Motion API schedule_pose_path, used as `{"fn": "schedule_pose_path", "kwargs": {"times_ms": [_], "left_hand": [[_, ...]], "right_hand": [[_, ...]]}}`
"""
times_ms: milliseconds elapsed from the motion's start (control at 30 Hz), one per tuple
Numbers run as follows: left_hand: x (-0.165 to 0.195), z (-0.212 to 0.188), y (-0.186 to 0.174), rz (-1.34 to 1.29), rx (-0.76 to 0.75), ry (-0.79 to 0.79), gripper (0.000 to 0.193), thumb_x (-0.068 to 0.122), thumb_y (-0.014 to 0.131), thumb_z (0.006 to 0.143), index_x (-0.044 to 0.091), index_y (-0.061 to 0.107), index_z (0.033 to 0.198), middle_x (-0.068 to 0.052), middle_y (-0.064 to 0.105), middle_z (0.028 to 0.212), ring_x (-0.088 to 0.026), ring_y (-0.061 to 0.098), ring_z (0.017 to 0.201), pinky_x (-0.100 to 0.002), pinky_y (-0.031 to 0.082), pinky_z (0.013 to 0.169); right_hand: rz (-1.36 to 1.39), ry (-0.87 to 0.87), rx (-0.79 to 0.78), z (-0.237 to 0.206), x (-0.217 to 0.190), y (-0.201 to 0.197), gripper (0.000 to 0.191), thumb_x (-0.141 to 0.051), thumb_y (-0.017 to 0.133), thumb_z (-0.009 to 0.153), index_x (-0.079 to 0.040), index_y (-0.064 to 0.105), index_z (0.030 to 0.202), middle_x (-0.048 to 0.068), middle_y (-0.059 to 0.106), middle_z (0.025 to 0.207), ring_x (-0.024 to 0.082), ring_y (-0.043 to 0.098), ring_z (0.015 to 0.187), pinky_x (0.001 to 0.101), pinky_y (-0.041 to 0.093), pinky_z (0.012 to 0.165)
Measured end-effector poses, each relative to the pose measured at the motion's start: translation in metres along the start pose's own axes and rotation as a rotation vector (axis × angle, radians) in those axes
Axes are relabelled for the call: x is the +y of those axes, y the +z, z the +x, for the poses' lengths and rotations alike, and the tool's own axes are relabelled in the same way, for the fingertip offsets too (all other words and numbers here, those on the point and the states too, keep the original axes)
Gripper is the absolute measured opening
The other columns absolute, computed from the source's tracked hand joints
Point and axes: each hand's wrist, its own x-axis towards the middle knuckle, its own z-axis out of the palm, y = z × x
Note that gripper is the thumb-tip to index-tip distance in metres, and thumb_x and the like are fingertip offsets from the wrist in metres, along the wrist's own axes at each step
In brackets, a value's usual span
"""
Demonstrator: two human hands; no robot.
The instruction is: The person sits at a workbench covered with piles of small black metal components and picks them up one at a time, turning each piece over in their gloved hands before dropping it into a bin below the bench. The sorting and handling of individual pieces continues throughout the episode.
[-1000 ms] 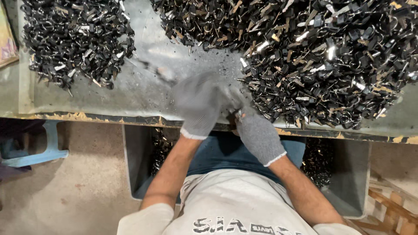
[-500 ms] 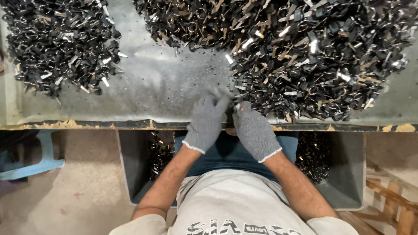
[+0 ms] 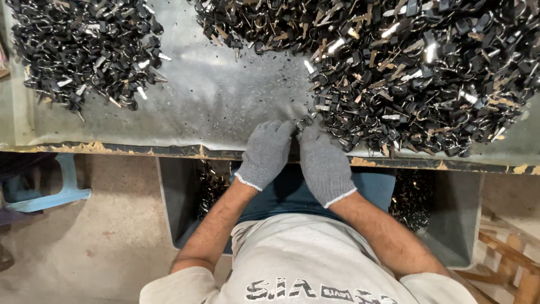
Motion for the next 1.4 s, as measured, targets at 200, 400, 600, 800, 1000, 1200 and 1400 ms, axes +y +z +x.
{"fn": "schedule_pose_path", "kwargs": {"times_ms": [200, 400, 600, 800, 1000, 1200, 1400], "left_hand": [[0.003, 0.000, -0.002, -0.001, -0.034, 0.016, 0.032, 0.009, 0.062, 0.088, 0.002, 0.063, 0.119, -0.018, 0.067, 0.105, -0.038, 0.065, 0.101, -0.051, 0.050, 0.089], [0.001, 0.000, -0.002, -0.080, 0.038, -0.081, 0.031, 0.010, 0.066, 0.086, 0.005, 0.065, 0.117, -0.017, 0.069, 0.105, -0.038, 0.065, 0.102, -0.050, 0.050, 0.091], [0.002, -0.004, 0.003, -0.013, -0.022, -0.066, 0.025, 0.007, 0.068, 0.089, 0.007, 0.064, 0.114, -0.015, 0.067, 0.100, -0.037, 0.065, 0.101, -0.049, 0.051, 0.091], [0.004, 0.001, -0.010, -0.113, 0.115, -0.035, 0.039, 0.006, 0.068, 0.083, 0.003, 0.061, 0.121, -0.017, 0.067, 0.103, -0.038, 0.064, 0.098, -0.049, 0.051, 0.085], [0.001, -0.005, 0.003, -0.084, 0.017, -0.038, 0.032, 0.003, 0.064, 0.084, 0.006, 0.062, 0.116, -0.016, 0.066, 0.102, -0.038, 0.065, 0.100, -0.049, 0.052, 0.088], [0.001, -0.002, 0.002, -0.051, 0.079, 0.008, 0.032, 0.003, 0.061, 0.086, 0.003, 0.063, 0.118, -0.015, 0.067, 0.103, -0.037, 0.066, 0.101, -0.048, 0.052, 0.089], [0.012, -0.004, -0.003, -0.053, 0.081, -0.016, 0.033, 0.005, 0.066, 0.083, 0.005, 0.065, 0.116, -0.015, 0.068, 0.101, -0.036, 0.067, 0.100, -0.048, 0.053, 0.088]], "right_hand": [[0.132, -0.201, -0.041, 0.002, 0.015, -0.009, 0.050, -0.029, 0.070, 0.080, 0.007, 0.051, 0.110, 0.020, 0.069, 0.072, 0.038, 0.073, 0.069, 0.0456, 0.059, 0.057], [0.179, -0.288, -0.006, 0.004, 0.022, -0.021, 0.018, -0.015, 0.057, 0.100, 0.000, 0.052, 0.110, 0.022, 0.070, 0.082, 0.036, 0.073, 0.068, 0.0447, 0.058, 0.057], [0.016, -0.111, -0.091, 0.006, 0.009, -0.012, 0.044, -0.018, 0.059, 0.098, 0.007, 0.049, 0.134, 0.018, 0.073, 0.080, 0.031, 0.073, 0.066, 0.0419, 0.059, 0.055], [-0.033, -0.275, 0.178, 0.001, 0.012, -0.013, 0.056, -0.015, 0.061, 0.092, 0.007, 0.051, 0.142, 0.026, 0.068, 0.106, 0.030, 0.072, 0.060, 0.0404, 0.058, 0.047], [-0.010, -0.059, -0.033, -0.005, -0.003, 0.005, 0.022, -0.017, 0.057, 0.102, 0.001, 0.058, 0.115, 0.020, 0.070, 0.088, 0.034, 0.072, 0.066, 0.0439, 0.058, 0.052], [0.148, -0.416, 0.018, 0.014, 0.015, 0.012, 0.017, -0.013, 0.059, 0.088, 0.003, 0.061, 0.092, 0.026, 0.068, 0.080, 0.042, 0.071, 0.074, 0.0501, 0.059, 0.069], [0.278, -0.495, -0.247, 0.028, 0.032, 0.011, 0.023, -0.020, 0.065, 0.086, 0.003, 0.066, 0.090, 0.028, 0.067, 0.093, 0.044, 0.069, 0.088, 0.0527, 0.056, 0.083]]}}
